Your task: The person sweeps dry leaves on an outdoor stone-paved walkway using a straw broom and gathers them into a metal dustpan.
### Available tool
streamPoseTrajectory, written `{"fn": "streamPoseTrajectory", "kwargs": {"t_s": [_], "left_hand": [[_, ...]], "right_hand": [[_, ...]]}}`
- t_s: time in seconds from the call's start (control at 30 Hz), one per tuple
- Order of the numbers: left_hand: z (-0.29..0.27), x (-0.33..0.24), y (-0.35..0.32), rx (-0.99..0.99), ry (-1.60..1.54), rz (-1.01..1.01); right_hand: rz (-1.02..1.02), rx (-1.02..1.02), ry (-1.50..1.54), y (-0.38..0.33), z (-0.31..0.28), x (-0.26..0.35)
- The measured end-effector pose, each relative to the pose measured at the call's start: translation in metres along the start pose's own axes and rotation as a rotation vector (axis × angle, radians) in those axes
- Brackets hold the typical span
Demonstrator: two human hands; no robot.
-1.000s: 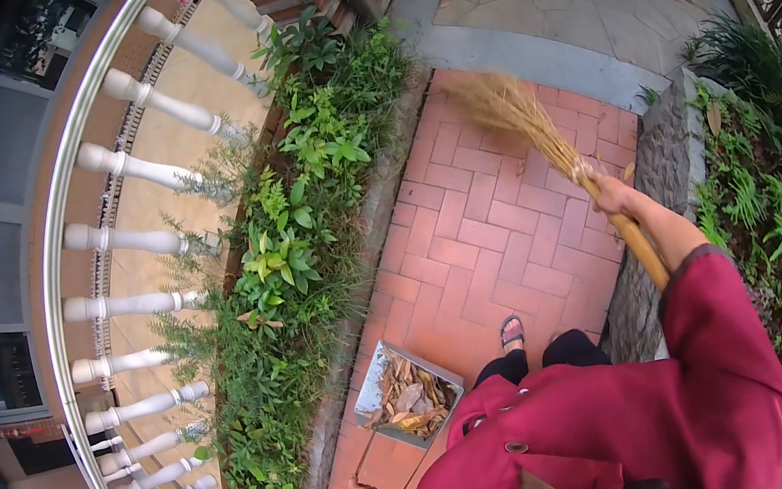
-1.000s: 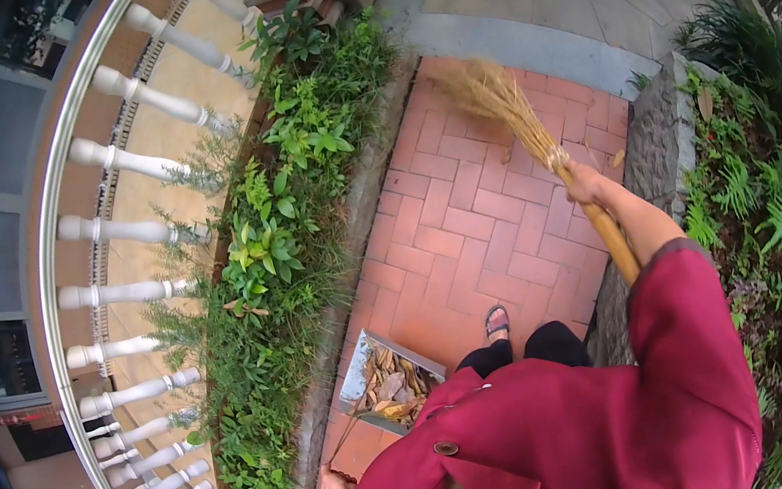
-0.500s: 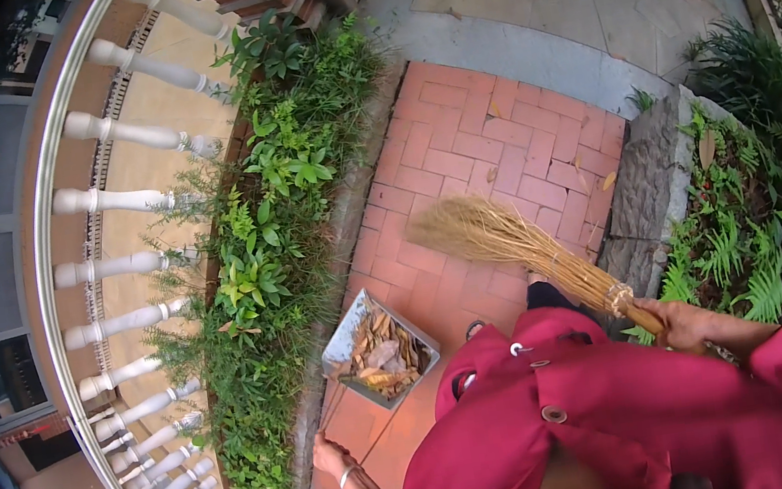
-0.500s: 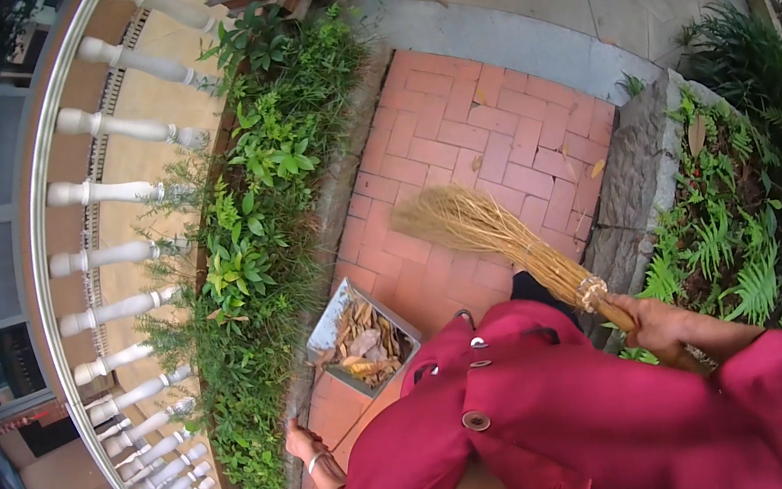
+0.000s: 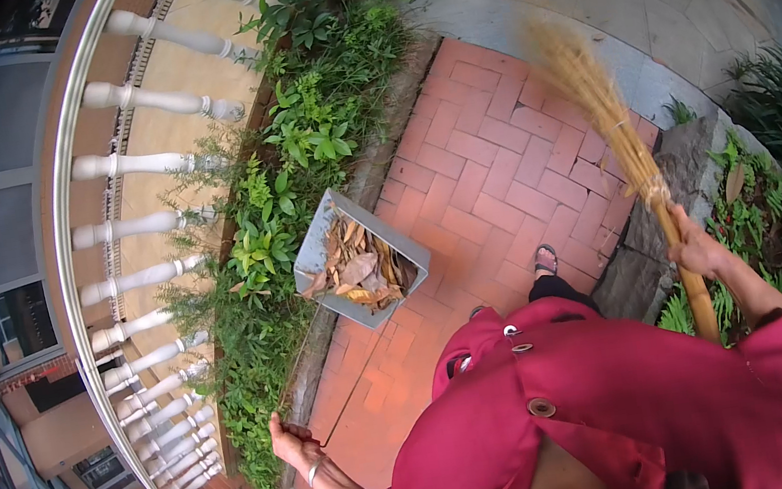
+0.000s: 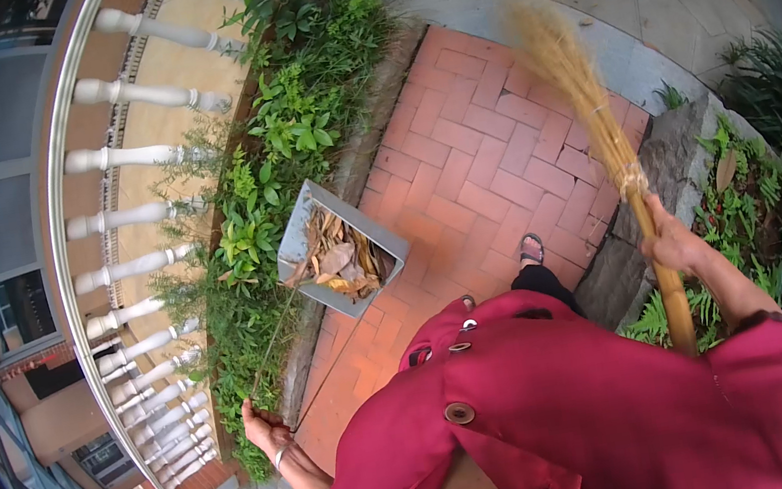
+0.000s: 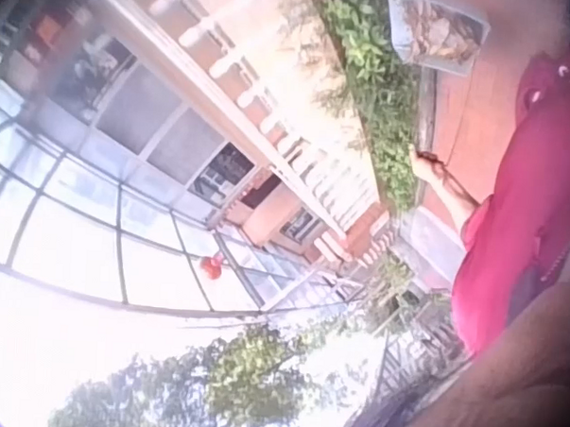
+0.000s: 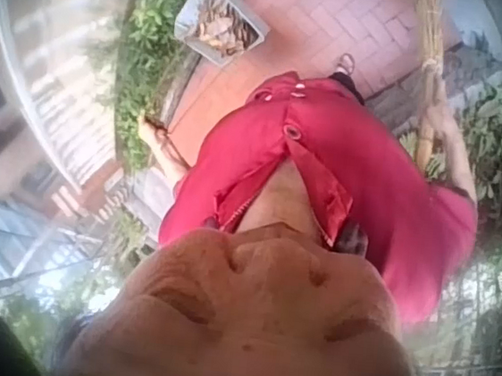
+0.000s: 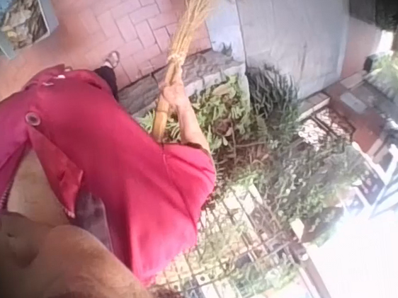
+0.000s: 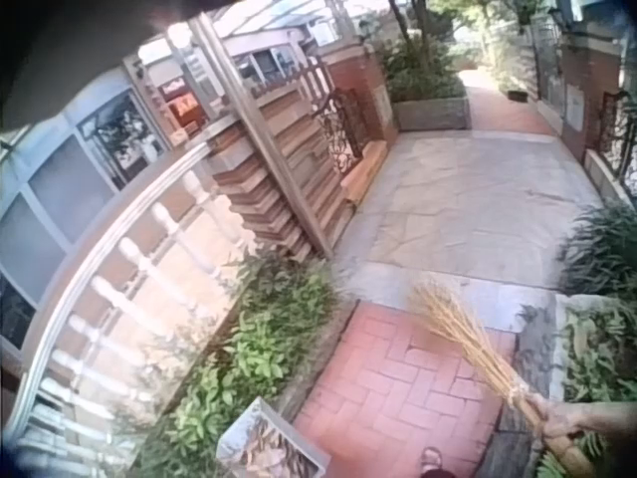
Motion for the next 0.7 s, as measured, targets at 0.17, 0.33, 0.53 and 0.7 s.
{"fn": "streamPoseTrajectory", "kwargs": {"t_s": [0.17, 0.33, 0.53, 0.7], "left_hand": [[0.024, -0.032, -0.024, -0.034, 0.074, 0.115], [0.046, -0.049, -0.031, 0.029, 0.1, 0.256], [0.048, -0.065, -0.042, -0.02, 0.206, 0.339], [0.073, -0.071, -0.036, 0.052, 0.16, 0.34]], "right_hand": [[0.041, 0.388, -0.288, -0.026, 0.021, 0.01], [0.047, 0.628, -0.516, 0.008, 0.068, 0.027], [-0.229, 0.253, -0.434, 0.112, 0.032, -0.031], [-0.061, -0.07, 0.002, 0.166, -0.023, 0.037]]}}
Point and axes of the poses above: each hand's wrist, its own y-axis towards the middle knuckle, its own z-axis out of the palm, x = y × z, the point moved 2 cm from there along y, towards the middle knuckle, and after that the axes turned 4 degrees about y, right-handed, at the moved point
